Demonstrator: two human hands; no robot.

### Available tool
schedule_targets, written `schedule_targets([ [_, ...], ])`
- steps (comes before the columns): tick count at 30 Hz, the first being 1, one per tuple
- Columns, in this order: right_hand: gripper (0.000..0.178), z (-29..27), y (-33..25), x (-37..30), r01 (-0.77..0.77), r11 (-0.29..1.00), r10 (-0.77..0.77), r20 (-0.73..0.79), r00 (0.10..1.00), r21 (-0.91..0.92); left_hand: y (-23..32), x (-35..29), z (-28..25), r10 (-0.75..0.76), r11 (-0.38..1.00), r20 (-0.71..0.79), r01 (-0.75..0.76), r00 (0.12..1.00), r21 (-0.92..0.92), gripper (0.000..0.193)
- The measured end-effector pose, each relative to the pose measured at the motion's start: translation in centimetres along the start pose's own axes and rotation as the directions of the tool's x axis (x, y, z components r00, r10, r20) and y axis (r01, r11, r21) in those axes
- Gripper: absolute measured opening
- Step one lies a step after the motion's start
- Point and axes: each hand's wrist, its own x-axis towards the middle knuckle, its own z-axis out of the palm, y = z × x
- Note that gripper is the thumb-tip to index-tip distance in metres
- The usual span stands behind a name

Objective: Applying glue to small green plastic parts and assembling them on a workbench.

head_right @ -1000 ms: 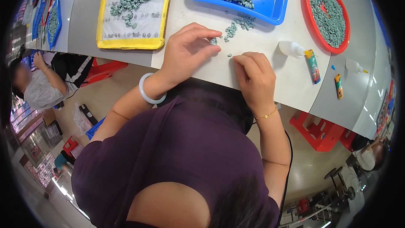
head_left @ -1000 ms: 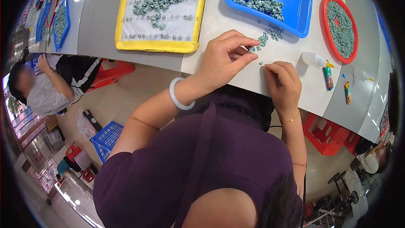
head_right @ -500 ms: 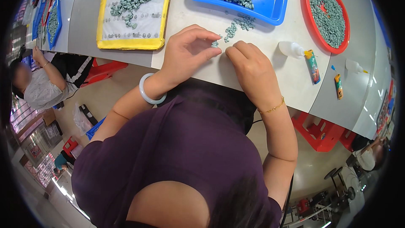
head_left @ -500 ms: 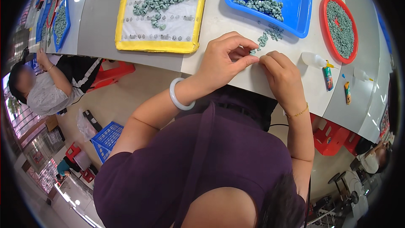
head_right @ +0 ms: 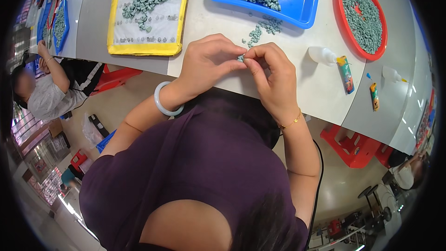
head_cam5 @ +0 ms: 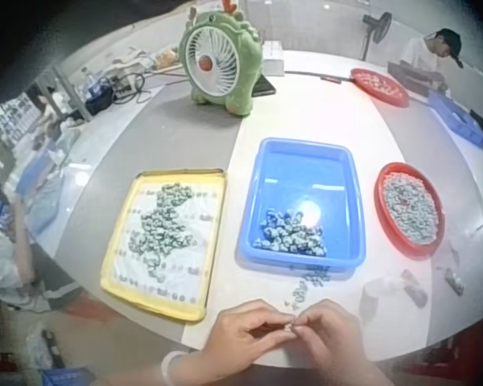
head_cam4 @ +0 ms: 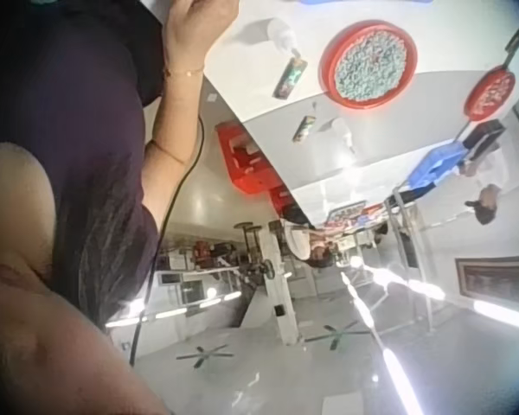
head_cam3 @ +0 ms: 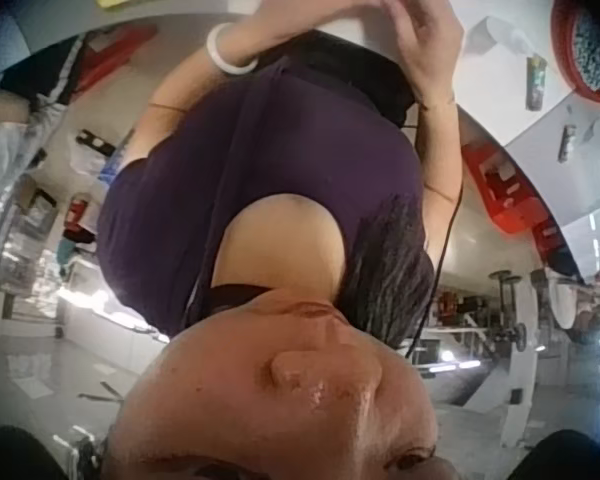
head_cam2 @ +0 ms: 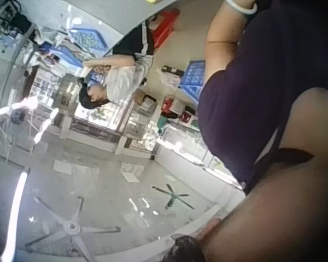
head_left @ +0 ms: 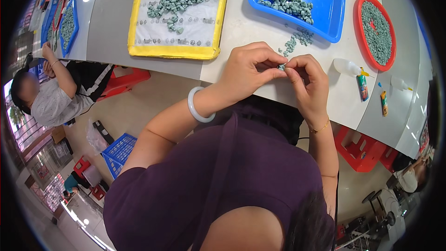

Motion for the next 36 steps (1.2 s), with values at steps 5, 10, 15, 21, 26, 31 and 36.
schedule_targets([
  [5,0.007,0.0,0.4,0.0,-0.197,0.942,0.198,0.023,0.98,0.273,-0.1,-0.1,-0.4,0.004,1.0,0.031,-0.003,1.0,-0.009,0.022],
  [10,0.013,-0.6,0.7,0.3,-0.361,0.81,0.309,0.187,0.932,0.462,0.1,-0.3,-0.8,0.021,1.0,0.074,-0.021,0.997,-0.004,0.022],
  [15,0.013,1.0,0.9,-0.6,-0.171,0.829,0.196,0.009,0.981,0.532,-0.1,-0.3,-0.6,-0.023,0.98,0.062,0.034,0.998,-0.198,0.022],
  [21,0.008,1.8,1.4,-1.1,0.092,0.959,-0.031,-0.224,0.974,0.267,0.3,-0.1,-0.9,-0.131,0.966,0.123,0.155,0.984,-0.208,0.017],
  [26,0.007,1.9,1.4,-1.2,0.16,0.976,-0.119,-0.254,0.96,0.148,0.6,0.1,-0.9,-0.161,0.957,0.139,0.188,0.977,-0.219,0.014],
  [31,0.008,2.2,1.3,-0.9,0.209,0.972,-0.176,-0.263,0.949,0.104,0.2,0.2,-1.0,-0.185,0.941,0.152,0.22,0.971,-0.259,0.011],
  [36,0.008,2.1,1.0,-0.8,0.18,0.966,-0.127,-0.264,0.956,0.186,0.7,0.0,-1.1,-0.215,0.909,0.174,0.262,0.961,-0.324,0.013],
])
